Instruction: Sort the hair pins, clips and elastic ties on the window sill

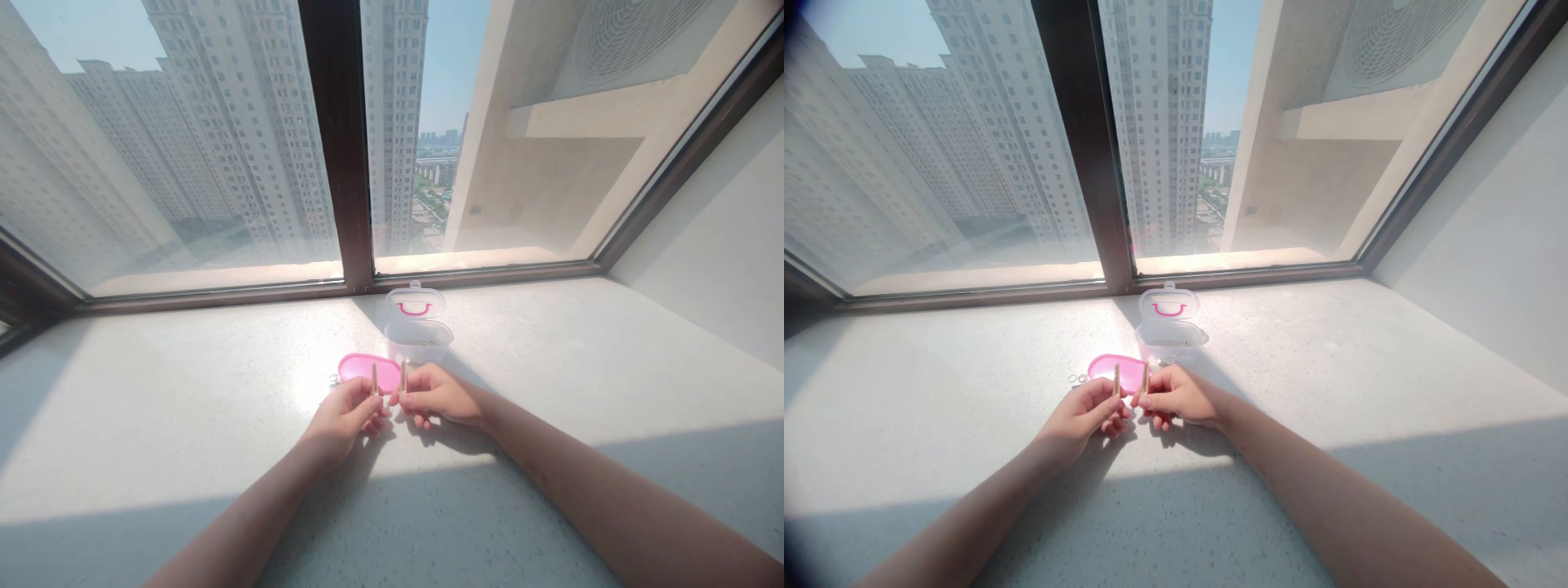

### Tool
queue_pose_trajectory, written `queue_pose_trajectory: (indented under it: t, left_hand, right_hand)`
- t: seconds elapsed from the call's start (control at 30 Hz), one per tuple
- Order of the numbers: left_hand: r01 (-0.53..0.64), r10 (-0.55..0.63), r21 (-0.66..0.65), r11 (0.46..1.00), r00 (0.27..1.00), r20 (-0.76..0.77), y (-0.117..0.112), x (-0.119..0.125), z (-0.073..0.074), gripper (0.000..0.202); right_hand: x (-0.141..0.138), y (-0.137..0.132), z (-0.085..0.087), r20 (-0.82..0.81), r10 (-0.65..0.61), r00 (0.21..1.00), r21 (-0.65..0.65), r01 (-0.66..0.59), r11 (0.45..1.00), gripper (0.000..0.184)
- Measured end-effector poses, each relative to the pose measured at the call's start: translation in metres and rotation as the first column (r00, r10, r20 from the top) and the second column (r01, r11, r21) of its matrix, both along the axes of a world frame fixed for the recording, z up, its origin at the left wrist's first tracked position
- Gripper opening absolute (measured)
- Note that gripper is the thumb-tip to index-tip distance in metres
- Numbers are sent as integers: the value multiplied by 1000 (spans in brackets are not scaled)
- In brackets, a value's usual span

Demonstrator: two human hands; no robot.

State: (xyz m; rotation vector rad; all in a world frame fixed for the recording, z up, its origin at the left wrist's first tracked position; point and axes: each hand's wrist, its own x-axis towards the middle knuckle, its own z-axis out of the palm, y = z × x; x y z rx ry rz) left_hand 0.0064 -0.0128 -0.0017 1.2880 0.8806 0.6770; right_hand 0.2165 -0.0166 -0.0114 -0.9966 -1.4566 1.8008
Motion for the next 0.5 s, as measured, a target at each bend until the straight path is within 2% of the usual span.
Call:
queue_pose_trajectory:
  t: [0.27,0.5]
  left_hand:
    - [35,-31,55,998,996,-80,3,-4,-1,25]
    - [63,-54,88,994,994,-97,1,-2,1,29]
  right_hand:
    - [0,-3,3,94,16,995,118,-27,993,30]
    - [-3,-4,10,109,64,992,92,-74,993,34]
